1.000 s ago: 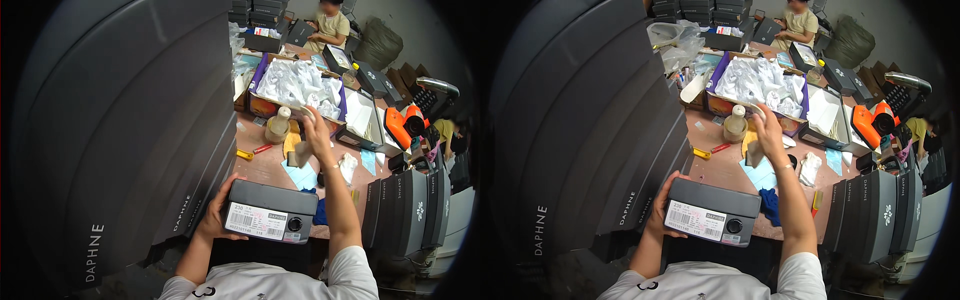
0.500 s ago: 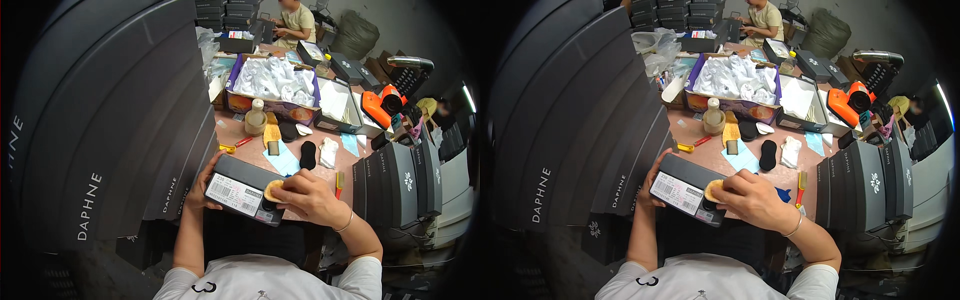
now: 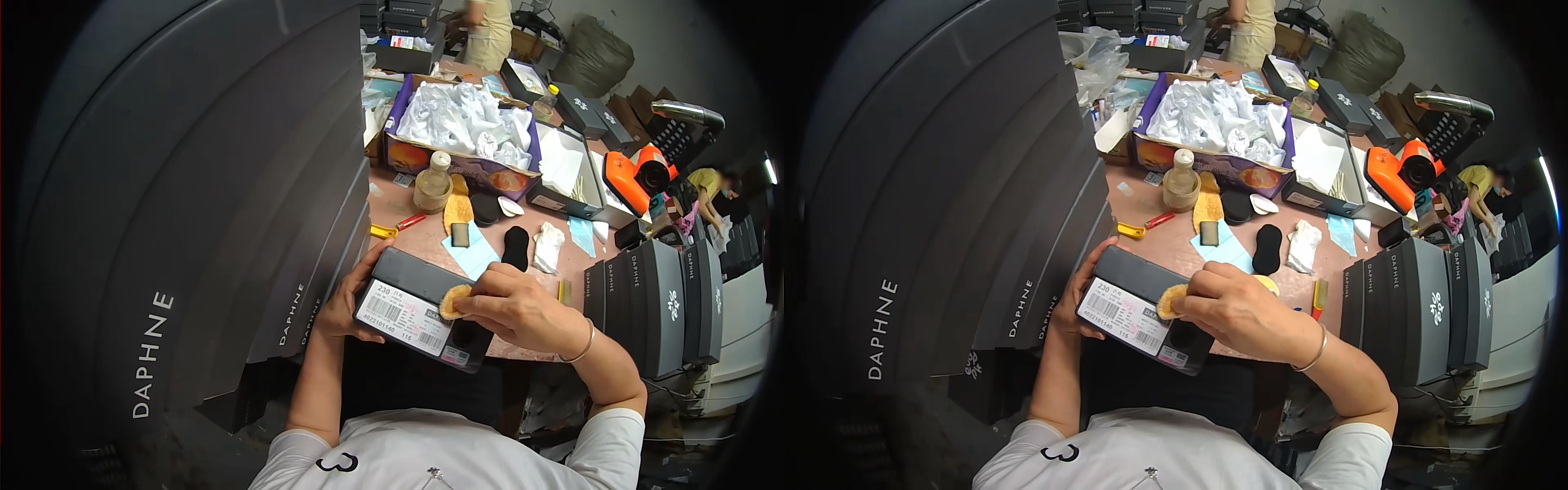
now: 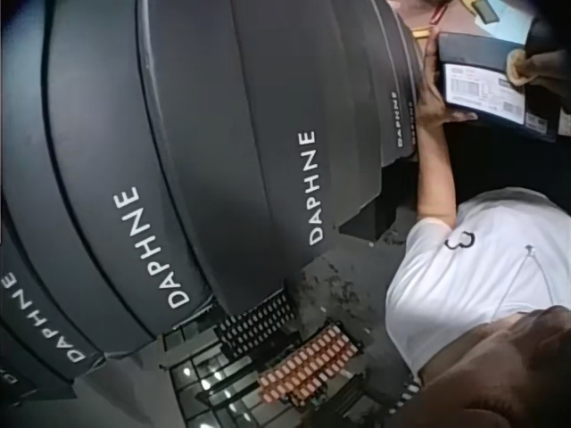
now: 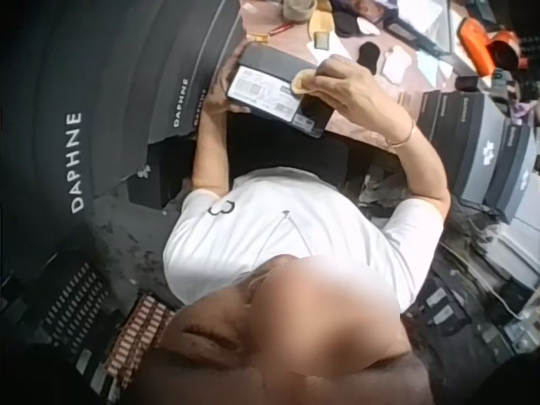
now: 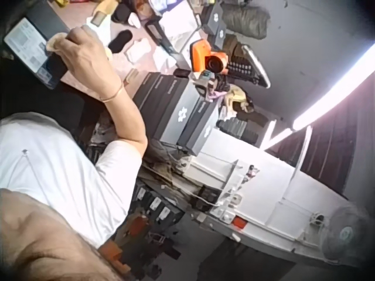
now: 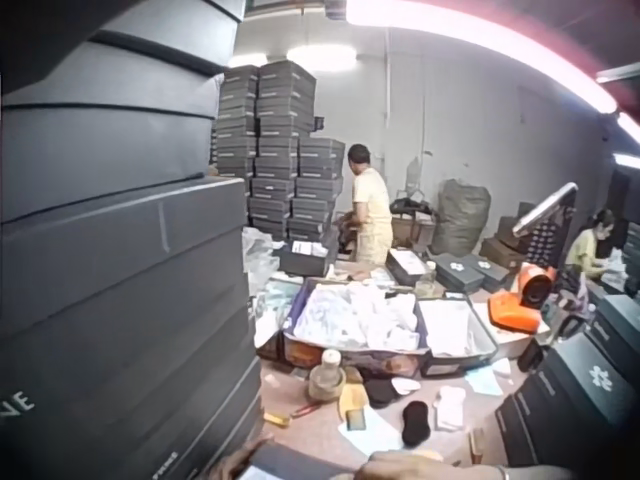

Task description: Packing pairs of shoes into boxes with tissue paper and applying stamps to the boxes.

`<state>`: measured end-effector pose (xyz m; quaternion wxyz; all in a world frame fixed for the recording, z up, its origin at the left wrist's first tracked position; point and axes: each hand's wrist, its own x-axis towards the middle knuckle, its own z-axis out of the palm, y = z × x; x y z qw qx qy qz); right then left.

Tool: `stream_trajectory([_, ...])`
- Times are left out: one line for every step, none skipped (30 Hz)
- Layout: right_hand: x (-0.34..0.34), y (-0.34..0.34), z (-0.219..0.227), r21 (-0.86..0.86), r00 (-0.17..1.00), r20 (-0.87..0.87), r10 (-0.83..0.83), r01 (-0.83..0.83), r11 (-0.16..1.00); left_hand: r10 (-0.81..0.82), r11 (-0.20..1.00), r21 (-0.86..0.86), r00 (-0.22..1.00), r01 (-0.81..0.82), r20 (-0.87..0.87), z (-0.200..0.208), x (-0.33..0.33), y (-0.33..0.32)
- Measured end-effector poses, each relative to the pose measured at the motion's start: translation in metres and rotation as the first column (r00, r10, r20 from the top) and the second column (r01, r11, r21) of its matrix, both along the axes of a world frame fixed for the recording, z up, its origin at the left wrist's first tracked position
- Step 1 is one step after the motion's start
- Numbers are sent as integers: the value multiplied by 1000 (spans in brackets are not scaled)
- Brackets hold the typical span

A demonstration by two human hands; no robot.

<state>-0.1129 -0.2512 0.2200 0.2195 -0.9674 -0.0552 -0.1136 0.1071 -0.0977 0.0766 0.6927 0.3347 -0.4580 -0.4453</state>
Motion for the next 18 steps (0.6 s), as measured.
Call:
stream_trajectory([7, 0, 1, -31, 1000, -11, 26, -27, 999, -6, 1000, 3, 1000, 6, -13, 1, 0, 0])
stream_trajectory([15, 1, -1, -35, 999, 5, 42, -41, 999, -12, 1000, 6, 1000, 12, -26, 2, -1, 1])
stream_trajectory([24, 2, -4, -43, 998, 27, 59, -58, 997, -6, 1000, 2, 1000, 6, -18, 6, -1, 1])
stream_trajectory([33, 2, -6, -51, 996, 49, 76, -73, 996, -3, 1000, 7, 1000, 3, -9, 6, 1, 1])
stream_trajectory([42, 2, -6, -62, 995, 38, 95, -93, 994, -2, 1000, 12, 1000, 2, -1, 4, 2, 2])
stream_trajectory([54, 2, -7, -77, 989, 80, 125, -119, 990, -3, 1000, 10, 1000, 3, 6, 4, 1, 1])
stream_trajectory([62, 2, -9, -92, 983, 117, 140, -129, 987, -7, 1000, 29, 999, 8, -40, 8, -3, -2])
stream_trajectory([67, 3, -10, -108, 976, 155, 152, -136, 985, -14, 999, 49, 996, 18, -86, 11, -7, -4])
stream_trajectory([69, 4, -7, -85, 980, 125, 153, -143, 986, 6, 998, 61, 1000, -5, -18, 2, -2, -2])
stream_trajectory([67, 5, -4, -82, 981, 110, 158, -150, 985, -2, 1000, 24, 998, 3, -68, 1, -4, -2])
stream_trajectory([57, 5, -2, -77, 986, 105, 128, -121, 990, -12, 1000, 4, 997, 12, -71, 3, -4, -4])
stream_trajectory([50, 8, -3, -63, 989, 104, 107, -101, 993, -12, 1000, -6, 997, 12, -72, 5, -3, -2])
stream_trajectory([36, 6, -4, -93, 996, 44, 79, -75, 993, -13, 1000, -4, 994, 12, -109, 7, -4, -3])
stream_trajectory([22, 5, -3, -84, 998, 22, 51, -49, 995, 2, 1000, 20, 990, 1, -143, 5, -6, -2])
stream_trajectory([10, 7, -1, -73, 1000, 3, 29, -28, 997, -11, 1000, -5, 994, 10, -107, 4, -6, -1])
stream_trajectory([4, 7, 0, -62, 1000, -17, 9, -10, 998, -20, 999, -30, 997, 17, -72, 3, -6, -3])
stream_trajectory([7, 6, 0, -82, 1000, -12, 14, -15, 997, -20, 1000, -26, 994, 17, -105, 3, -6, -5])
stream_trajectory([16, 8, -4, -90, 999, 39, 28, -24, 996, -24, 1000, -14, 991, 22, -133, 4, -8, -5])
